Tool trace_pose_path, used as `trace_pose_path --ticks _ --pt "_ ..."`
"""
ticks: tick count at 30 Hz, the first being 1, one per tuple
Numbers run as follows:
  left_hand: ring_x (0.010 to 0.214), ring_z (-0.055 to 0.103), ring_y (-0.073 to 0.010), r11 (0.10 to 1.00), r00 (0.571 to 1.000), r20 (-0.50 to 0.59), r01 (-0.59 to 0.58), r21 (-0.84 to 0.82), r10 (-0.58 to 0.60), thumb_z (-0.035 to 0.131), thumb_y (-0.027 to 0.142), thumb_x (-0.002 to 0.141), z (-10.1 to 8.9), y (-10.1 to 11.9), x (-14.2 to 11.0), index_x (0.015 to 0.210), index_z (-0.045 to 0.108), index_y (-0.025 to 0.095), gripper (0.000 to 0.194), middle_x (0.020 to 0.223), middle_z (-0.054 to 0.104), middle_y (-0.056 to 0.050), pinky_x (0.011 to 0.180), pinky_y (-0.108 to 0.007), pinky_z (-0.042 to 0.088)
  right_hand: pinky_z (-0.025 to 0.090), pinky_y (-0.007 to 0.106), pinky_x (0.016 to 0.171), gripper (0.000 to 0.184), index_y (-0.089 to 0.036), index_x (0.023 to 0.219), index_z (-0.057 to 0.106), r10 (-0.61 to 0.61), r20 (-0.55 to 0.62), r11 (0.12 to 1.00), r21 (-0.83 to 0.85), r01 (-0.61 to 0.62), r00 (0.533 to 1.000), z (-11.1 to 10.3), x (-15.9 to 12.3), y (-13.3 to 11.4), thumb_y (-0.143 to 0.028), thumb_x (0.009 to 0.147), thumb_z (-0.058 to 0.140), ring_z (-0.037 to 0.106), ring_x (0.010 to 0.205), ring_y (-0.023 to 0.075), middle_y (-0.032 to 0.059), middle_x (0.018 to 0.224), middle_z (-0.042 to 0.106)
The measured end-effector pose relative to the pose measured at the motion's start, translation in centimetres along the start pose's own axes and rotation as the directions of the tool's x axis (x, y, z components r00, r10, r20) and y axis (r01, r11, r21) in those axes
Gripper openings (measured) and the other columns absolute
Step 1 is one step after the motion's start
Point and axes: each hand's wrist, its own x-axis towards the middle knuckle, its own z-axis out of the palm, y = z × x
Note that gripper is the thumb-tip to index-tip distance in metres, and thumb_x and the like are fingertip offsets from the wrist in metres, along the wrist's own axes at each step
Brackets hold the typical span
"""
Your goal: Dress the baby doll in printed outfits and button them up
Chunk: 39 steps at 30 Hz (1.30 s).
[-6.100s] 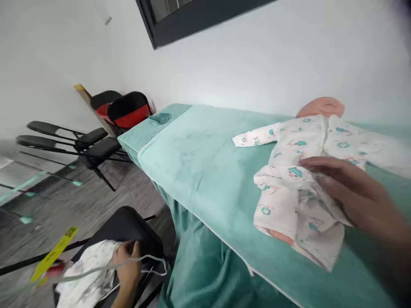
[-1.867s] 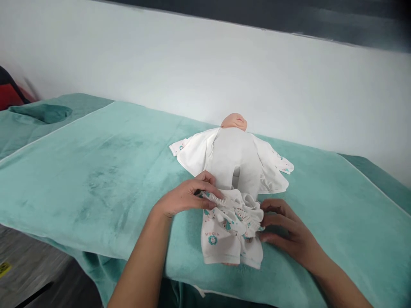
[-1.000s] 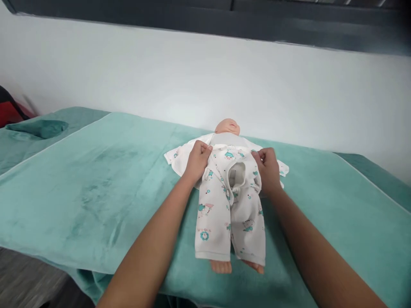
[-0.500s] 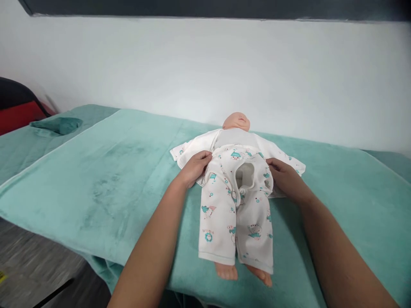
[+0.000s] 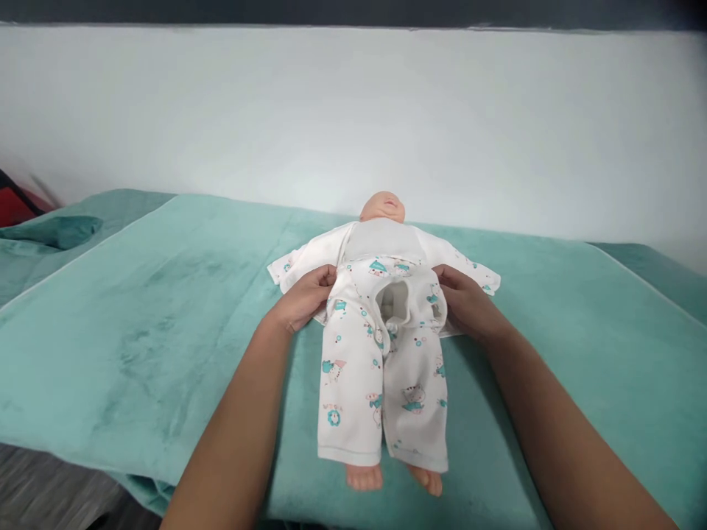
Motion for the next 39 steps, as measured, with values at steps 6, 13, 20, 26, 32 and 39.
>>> trace_pose_path --ticks 6,13,20,26,32,39 --pt "0.06 0.05 -0.0099 0.998 0.994 -0.11 -0.006 -0.058 -0.001 0.075 0.027 0.069 1.2 -0.3 0.6 0.092 0.061 0.021 0.027 0.069 0.058 0.005 0.057 -0.021 0.042 0.037 0.023 0.055 0.025 -0.023 0.08 0.05 -0.102 -0.175 0.994 0.009 0.105 0.979 1.4 1.2 0.5 -0.021 0.063 0.068 0.047 0.063 0.0115 -0.0052 0.073 0.056" --pt "0.066 0.053 -0.0111 0.994 0.997 -0.063 0.031 -0.107 -0.038 0.076 0.025 0.068 1.6 0.5 0.1 0.085 0.063 0.019 0.022 0.074 0.058 0.003 0.061 -0.022 0.042 0.041 0.027 0.061 0.042 -0.026 0.09 0.043 -0.194 -0.107 0.979 -0.078 0.186 0.975 1.4 0.8 -0.4 -0.021 0.053 0.063 0.052 0.072 0.0165 -0.0019 0.082 0.059" --pt "0.059 0.044 -0.0086 0.985 0.989 -0.14 -0.067 -0.157 0.045 0.073 0.034 0.073 2.7 0.4 0.6 0.073 0.054 0.019 0.024 0.066 0.05 0.005 0.054 -0.02 0.034 0.042 0.029 0.062 0.036 -0.026 0.084 0.044 -0.183 -0.122 0.983 -0.028 0.181 0.975 1.5 1.1 -0.8 -0.029 0.056 0.066 0.052 0.072 0.0169 -0.0014 0.082 0.058" --pt "0.062 0.047 -0.0097 0.975 0.979 -0.203 -0.047 -0.217 0.002 0.073 0.026 0.07 3.3 0.0 0.7 0.075 0.052 0.019 0.022 0.068 0.051 0.005 0.057 -0.021 0.037 0.039 0.026 0.055 0.032 -0.026 0.081 0.046 -0.089 -0.088 0.983 0.152 0.101 0.992 1.0 2.1 0.4 -0.024 0.056 0.067 0.047 0.06 0.0136 -0.005 0.07 0.052" --pt "0.064 0.048 -0.0104 0.972 0.979 -0.203 -0.055 -0.23 0.007 0.076 0.029 0.067 3.3 0.0 0.6 0.077 0.051 0.02 0.028 0.069 0.052 0.005 0.059 -0.022 0.04 0.041 0.028 0.053 0.028 -0.025 0.078 0.048 -0.09 -0.086 0.981 0.164 0.104 0.992 0.6 2.4 1.3 -0.023 0.056 0.065 0.048 0.057 0.0147 -0.0048 0.066 0.054" --pt "0.062 0.05 -0.0111 0.98 0.973 -0.228 -0.073 -0.183 0.03 0.071 0.026 0.071 2.9 -0.4 0.7 0.082 0.054 0.021 0.021 0.069 0.053 0.005 0.059 -0.022 0.04 0.042 0.029 0.054 0.026 -0.025 0.08 0.055 -0.035 -0.077 0.974 0.222 0.052 0.996 0.7 2.3 1.4 -0.022 0.057 0.066 0.054 0.059 0.0161 -0.0037 0.071 0.062"
